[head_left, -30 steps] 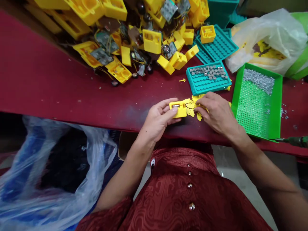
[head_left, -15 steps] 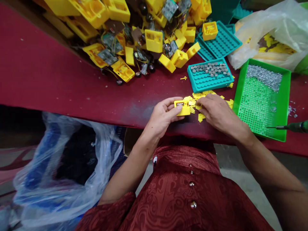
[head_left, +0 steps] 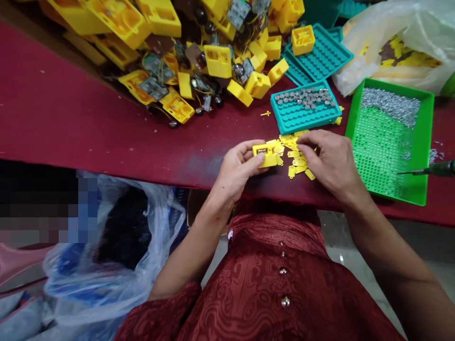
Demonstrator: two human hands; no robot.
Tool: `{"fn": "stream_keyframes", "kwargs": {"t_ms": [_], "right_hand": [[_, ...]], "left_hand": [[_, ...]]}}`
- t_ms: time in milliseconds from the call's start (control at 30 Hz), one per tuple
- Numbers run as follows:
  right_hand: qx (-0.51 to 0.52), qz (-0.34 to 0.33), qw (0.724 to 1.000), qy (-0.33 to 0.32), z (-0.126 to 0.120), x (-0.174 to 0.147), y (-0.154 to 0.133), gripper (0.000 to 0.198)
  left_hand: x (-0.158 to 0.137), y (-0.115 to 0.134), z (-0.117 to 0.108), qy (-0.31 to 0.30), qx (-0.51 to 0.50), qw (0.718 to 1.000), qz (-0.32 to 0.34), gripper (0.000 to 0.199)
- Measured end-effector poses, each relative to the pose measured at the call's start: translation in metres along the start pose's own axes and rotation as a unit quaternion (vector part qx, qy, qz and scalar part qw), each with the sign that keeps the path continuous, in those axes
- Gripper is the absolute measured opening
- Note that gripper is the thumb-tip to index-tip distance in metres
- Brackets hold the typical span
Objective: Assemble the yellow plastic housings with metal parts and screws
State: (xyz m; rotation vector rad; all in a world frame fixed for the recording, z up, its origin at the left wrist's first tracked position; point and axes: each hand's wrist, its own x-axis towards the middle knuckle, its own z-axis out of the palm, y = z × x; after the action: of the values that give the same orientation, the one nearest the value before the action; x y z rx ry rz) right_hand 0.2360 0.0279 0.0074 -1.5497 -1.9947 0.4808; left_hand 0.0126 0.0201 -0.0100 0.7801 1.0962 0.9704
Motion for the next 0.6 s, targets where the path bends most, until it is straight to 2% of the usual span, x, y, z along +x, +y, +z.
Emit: {"fn": "stream_keyframes", "kwargs": {"t_ms": [133,233,400,500,600], "right_hand": [[0.022,-0.077,0.997,-0.008,0.003,0.000,-0.014,0.015],[-0.010,-0.125,0.992,-0.011,0.011,0.003,-0.021,0.011],[-0.066,-0.181,0.981,0.039,0.025,0.005,-0.016,0.012],[-0.046,-0.186,0.980,0.053,0.026,0.006,-0.010,0.011],[-0.035,-0.148,0.988,0.025,0.021,0.005,-0.007,0.011]], "left_hand": [[-0.001,0.003,0.001,0.009,-0.020,0.999,-0.030,0.035],[-0.003,0.006,0.004,0.006,-0.041,0.998,-0.051,0.034],[-0.006,0.010,0.004,-0.026,-0.054,0.996,-0.069,0.035],[-0.005,0.013,-0.001,-0.022,-0.051,0.997,-0.058,0.034],[-0.003,0.016,-0.010,0.012,-0.054,0.998,-0.027,0.031]]}}
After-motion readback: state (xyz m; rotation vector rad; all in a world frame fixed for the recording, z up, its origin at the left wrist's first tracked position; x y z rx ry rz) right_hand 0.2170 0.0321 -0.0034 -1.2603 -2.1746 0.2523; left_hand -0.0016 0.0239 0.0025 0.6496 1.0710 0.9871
